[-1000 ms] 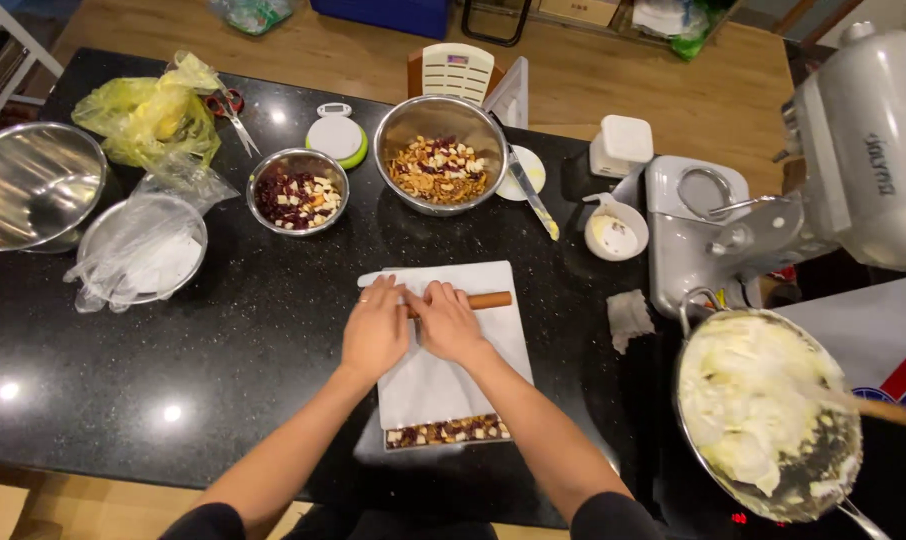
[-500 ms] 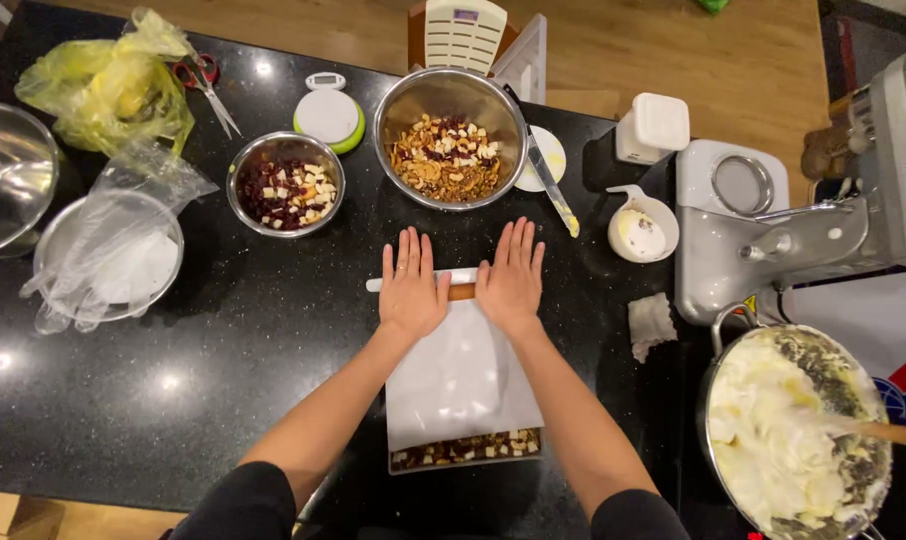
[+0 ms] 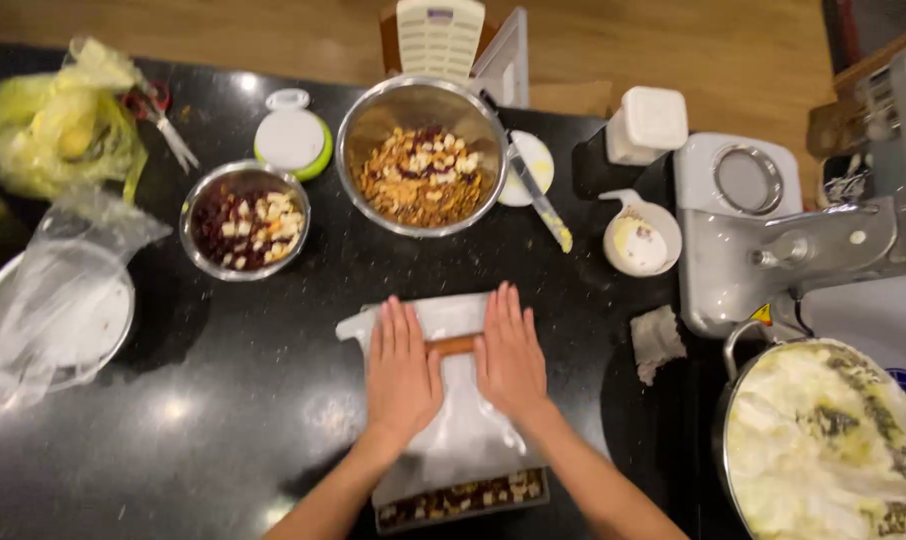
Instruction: The person places a sheet of parchment paper over a rectangular tray filled with nuts and uses a wooden rolling pin to press the nuts down. The person repeatedly rolls the pin back and forth over the parchment paper to flatten the nuts within the tray.
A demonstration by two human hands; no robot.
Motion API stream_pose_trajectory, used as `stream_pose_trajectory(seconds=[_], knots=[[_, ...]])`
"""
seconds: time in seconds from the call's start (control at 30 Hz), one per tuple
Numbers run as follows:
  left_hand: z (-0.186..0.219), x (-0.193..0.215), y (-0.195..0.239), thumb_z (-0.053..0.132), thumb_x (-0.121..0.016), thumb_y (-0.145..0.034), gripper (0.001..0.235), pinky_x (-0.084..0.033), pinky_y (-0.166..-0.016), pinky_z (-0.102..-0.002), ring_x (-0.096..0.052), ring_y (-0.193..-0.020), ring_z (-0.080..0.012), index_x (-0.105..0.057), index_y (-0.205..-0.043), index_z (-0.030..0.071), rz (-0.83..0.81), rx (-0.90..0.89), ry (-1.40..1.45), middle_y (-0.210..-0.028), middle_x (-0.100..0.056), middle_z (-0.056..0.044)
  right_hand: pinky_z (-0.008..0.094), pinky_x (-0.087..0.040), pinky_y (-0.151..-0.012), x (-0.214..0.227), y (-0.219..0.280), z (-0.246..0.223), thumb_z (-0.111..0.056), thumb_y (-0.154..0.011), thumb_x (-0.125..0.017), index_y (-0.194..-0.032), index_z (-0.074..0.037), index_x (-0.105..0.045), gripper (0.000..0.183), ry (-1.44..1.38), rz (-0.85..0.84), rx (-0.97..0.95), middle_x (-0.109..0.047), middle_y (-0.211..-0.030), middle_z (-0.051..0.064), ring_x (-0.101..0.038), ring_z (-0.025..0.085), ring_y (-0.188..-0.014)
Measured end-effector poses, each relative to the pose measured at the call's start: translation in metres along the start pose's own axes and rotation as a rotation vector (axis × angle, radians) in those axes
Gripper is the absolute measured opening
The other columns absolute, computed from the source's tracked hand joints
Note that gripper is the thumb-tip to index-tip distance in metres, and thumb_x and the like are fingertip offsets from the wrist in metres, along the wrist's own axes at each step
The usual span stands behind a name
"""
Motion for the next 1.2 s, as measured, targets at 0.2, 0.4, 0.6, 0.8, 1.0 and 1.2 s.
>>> stream_pose_trajectory(seconds=[0.2,0.4,0.6,0.8,1.0,1.2], knots=[[-0.033,-0.017,-0.096,0.043,-0.046,-0.118,0.085,-0.017,-0.142,-0.064,-0.021,-0.178,-0.0504,-0.028,-0.18,-0.012,0.117,0.073,-0.011,-0.188,-0.025,-0.04,0.068,-0.011,-0.142,-0.021,-0.101,0.014,-0.035,-0.121,-0.037,-0.183,0.009,-0.019,0.078,0.028,0.076,-0.028,-0.014,-0.193,0.034,-0.009,0.044,-0.181],[0.018,0.011,0.042,0.045,-0.024,-0.124,0.077,-0.01,-0.145,-0.052,-0.014,-0.18,-0.0366,-0.018,-0.182,-0.005,-0.165,0.081,0.102,-0.192,-0.018,-0.027,0.057,-0.021,-0.142,0.019,0.05,-0.024,-0.037,-0.122,-0.035,-0.181,0.005,-0.028,0.074,0.006,-0.025,-0.015,-0.028,-0.191,0.025,-0.025,0.038,-0.178],[-0.015,0.003,-0.022,0.037,-0.053,-0.119,0.074,-0.017,-0.142,-0.063,-0.025,-0.177,-0.0488,-0.041,-0.177,-0.007,0.092,0.054,0.167,-0.186,-0.032,-0.037,0.064,-0.022,-0.14,0.027,-0.007,-0.01,-0.034,-0.118,-0.056,-0.179,0.006,-0.037,0.076,-0.101,0.092,-0.034,-0.024,-0.191,0.032,-0.021,0.047,-0.178],[-0.033,-0.02,-0.059,0.049,-0.045,-0.121,0.084,-0.008,-0.144,-0.061,-0.013,-0.181,-0.0456,-0.031,-0.181,-0.008,0.105,0.15,0.022,-0.191,-0.02,-0.035,0.065,0.003,-0.145,-0.035,-0.076,0.012,-0.048,-0.124,-0.033,-0.186,0.004,-0.009,0.084,-0.109,-0.068,-0.098,0.0,-0.195,0.028,0.003,0.04,-0.182],[0.01,-0.017,0.036,0.041,-0.051,-0.114,0.085,-0.017,-0.14,-0.064,-0.023,-0.178,-0.047,-0.029,-0.181,-0.006,-0.015,0.087,0.029,-0.189,-0.028,-0.034,0.064,-0.006,-0.141,-0.01,0.031,-0.015,-0.034,-0.12,-0.042,-0.183,0.005,-0.023,0.077,-0.003,-0.058,0.012,-0.017,-0.194,0.028,-0.011,0.04,-0.181],[-0.025,-0.013,-0.09,0.037,-0.048,-0.121,0.08,-0.025,-0.139,-0.069,-0.023,-0.176,-0.0542,-0.029,-0.178,-0.015,0.272,-0.023,-0.031,-0.186,-0.026,-0.043,0.069,-0.008,-0.143,-0.005,-0.105,-0.001,-0.037,-0.123,-0.042,-0.184,0.007,-0.019,0.078,-0.004,0.033,-0.016,-0.016,-0.192,0.034,-0.01,0.046,-0.18]])
Point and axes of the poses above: each hand's wrist, its own y-axis away from the middle knuckle, its own x-axis out of the back of the hand, z = x × y, the point moved 7 cm from there along -y, towards the middle knuckle
